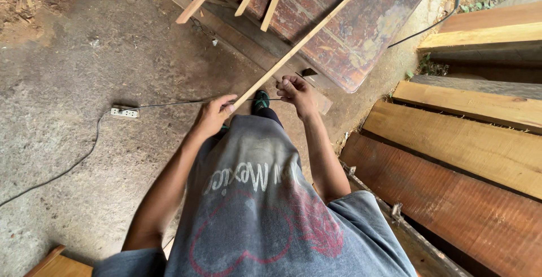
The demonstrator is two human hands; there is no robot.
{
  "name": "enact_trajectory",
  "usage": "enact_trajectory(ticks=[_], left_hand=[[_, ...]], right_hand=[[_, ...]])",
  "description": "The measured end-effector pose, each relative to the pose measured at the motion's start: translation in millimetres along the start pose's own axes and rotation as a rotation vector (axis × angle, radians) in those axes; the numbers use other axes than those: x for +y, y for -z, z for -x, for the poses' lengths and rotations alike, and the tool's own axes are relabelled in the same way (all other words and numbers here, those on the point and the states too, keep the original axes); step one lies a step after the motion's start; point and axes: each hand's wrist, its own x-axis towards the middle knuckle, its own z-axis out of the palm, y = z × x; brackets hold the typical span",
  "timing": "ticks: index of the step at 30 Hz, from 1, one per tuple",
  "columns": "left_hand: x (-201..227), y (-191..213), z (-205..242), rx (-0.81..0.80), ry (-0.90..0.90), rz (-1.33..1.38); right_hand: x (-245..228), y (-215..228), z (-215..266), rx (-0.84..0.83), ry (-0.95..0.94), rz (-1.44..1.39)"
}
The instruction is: The person marks several thin wooden strips with a pencil on a workbench, then places one strip against a wooden cabinet door to check fit. The person retrieves a corded drill from a cabinet and walks toward a workbench.
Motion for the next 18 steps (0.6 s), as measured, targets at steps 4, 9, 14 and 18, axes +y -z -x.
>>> enact_trajectory(ticks=[4,9,14,18], left_hand=[[-4,-5,7,0.013,-0.106,0.065],[8,-17,10,-0.035,-0.039,-0.005],[9,-18,0,-0.074,0.049,0.097],[9,-35,-13,0.046,-0.012,0.092]], right_hand=[[14,-31,-8,0.036,-0.009,-0.055],[21,-34,-29,0.065,0.093,-0.03],[-1,-36,-42,0.053,0.113,0.031],[-34,-42,-45,-0.018,0.142,0.056]])
